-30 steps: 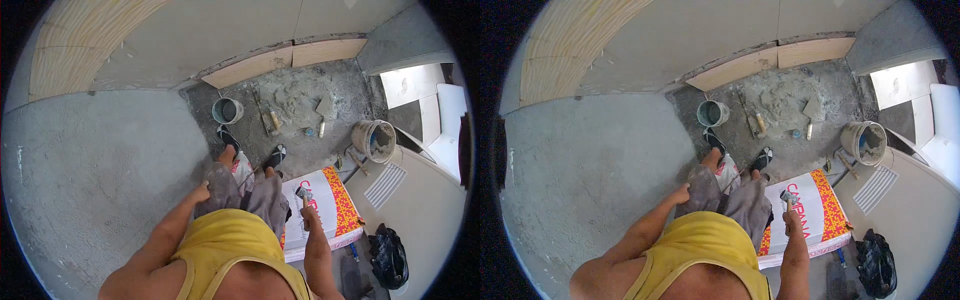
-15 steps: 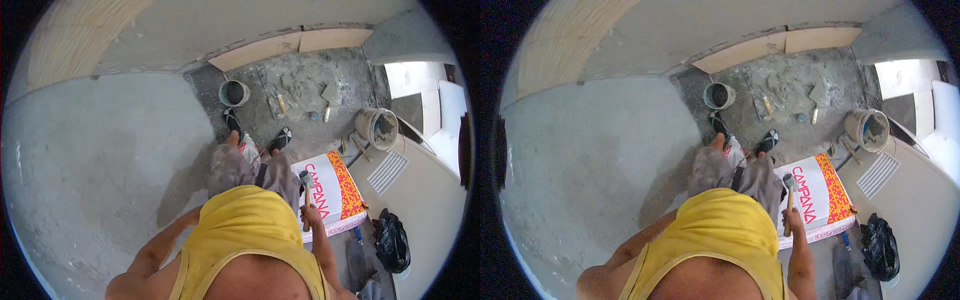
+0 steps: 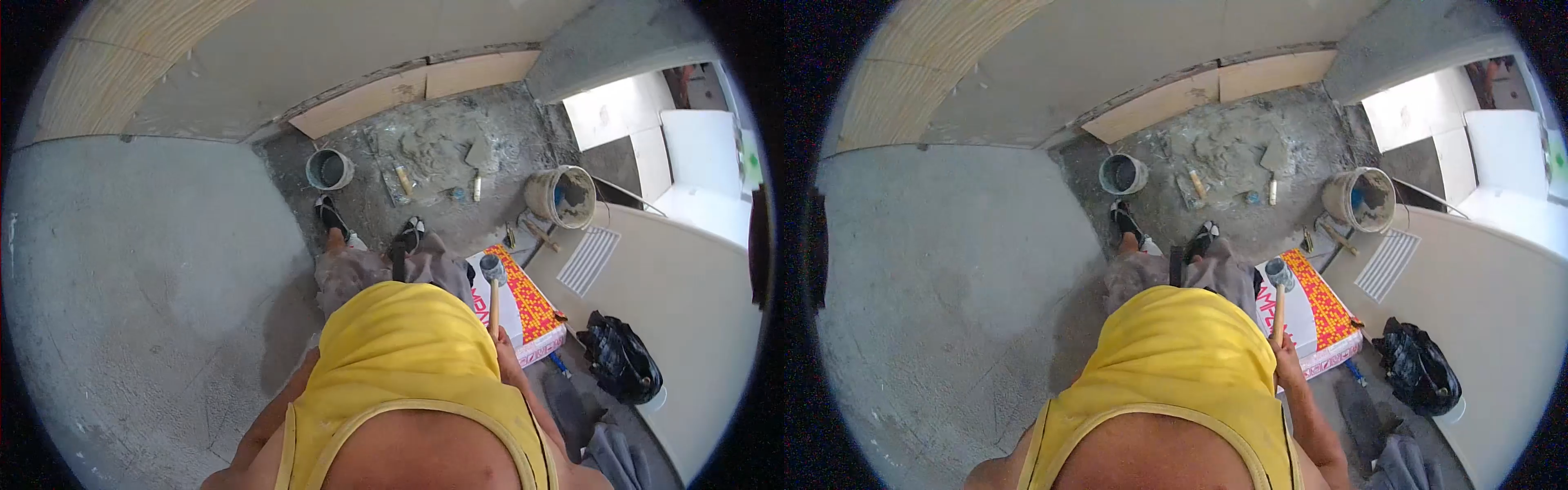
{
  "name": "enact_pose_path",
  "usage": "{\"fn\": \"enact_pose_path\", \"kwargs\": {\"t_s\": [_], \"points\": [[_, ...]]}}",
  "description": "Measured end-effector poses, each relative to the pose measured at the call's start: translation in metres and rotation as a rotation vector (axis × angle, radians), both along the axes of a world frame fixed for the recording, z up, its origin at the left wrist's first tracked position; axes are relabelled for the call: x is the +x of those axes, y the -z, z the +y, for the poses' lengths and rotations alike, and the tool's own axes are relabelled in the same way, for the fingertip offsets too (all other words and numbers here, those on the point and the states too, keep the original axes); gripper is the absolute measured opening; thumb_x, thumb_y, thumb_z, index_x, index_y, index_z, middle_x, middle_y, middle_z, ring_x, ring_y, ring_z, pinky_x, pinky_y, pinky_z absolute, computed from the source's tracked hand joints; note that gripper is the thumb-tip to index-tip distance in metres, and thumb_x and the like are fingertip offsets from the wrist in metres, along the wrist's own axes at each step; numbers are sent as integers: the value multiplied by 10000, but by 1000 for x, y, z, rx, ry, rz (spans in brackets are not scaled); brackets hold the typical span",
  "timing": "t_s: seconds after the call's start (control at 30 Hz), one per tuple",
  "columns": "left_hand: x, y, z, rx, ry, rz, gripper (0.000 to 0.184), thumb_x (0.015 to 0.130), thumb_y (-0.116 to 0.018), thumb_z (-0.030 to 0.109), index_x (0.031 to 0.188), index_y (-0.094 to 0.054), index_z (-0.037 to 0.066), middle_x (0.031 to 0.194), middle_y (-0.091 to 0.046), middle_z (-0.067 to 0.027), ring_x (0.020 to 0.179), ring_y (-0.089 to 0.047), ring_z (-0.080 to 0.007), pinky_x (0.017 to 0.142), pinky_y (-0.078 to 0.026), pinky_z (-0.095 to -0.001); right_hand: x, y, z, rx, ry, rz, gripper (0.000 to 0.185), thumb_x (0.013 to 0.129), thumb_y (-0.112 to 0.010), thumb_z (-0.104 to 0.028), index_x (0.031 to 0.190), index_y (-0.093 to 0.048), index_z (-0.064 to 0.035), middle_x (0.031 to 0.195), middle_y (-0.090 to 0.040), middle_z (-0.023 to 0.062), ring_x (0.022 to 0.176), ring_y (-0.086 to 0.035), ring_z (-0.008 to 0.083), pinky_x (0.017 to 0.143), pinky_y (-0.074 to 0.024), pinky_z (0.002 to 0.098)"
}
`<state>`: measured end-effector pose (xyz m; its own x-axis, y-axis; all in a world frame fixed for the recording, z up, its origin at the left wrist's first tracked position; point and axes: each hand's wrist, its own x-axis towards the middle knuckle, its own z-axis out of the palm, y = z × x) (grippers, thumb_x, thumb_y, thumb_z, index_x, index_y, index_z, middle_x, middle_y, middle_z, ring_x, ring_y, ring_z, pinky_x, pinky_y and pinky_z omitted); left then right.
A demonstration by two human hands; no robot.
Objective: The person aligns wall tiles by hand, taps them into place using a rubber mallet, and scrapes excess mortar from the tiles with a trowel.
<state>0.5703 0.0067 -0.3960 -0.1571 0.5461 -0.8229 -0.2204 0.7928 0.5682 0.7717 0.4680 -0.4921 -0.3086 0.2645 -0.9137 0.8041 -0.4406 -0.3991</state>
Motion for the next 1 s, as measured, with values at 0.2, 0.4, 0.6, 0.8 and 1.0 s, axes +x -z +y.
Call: {"fn": "enact_pose_path", "kwargs": {"t_s": [0.2,0.4,0.6,0.8,1.0], "points": [[-6,-7,3,6,23,3,336,945,-590,198,1231,-642,30,1033,-714,-201,1004,-678,-359,851,-521,-470,-5,-26,-4,-85,-89,63,379,947,-718,-183,1259,-555,-43,994,-651,21,856,-612,127,742,-541,315],[-7,-16,-2,19,10,1,336,950,-586,202,1234,-641,31,1023,-715,-199,996,-679,-355,848,-520,-467,-15,-56,-5,-144,-175,49,446,955,-632,-97,1381,-521,-25,1138,-682,75,1009,-632,171,880,-527,327],[-18,-29,-7,45,-35,11,335,955,-582,205,1237,-639,33,1013,-715,-197,987,-680,-352,844,-520,-464,0,-61,-8,-145,-76,51,395,978,-546,-109,1364,-524,-30,1079,-665,42,989,-604,133,863,-507,292],[5,31,-47,1,20,-40,446,995,-588,353,1316,-624,45,1275,-684,-210,1104,-673,-368,974,-507,-473,0,-82,1,-98,-185,1,216,950,-570,-117,1160,-553,-72,829,-579,-27,715,-581,93,617,-477,252],[1,43,-19,-131,252,-42,351,943,-565,168,1243,-621,-5,1093,-715,-197,1021,-662,-318,929,-514,-414,-55,-18,40,7,-309,-201,203,881,-607,-94,1056,-517,-44,735,-556,46,531,-562,177,448,-458,334]]}}
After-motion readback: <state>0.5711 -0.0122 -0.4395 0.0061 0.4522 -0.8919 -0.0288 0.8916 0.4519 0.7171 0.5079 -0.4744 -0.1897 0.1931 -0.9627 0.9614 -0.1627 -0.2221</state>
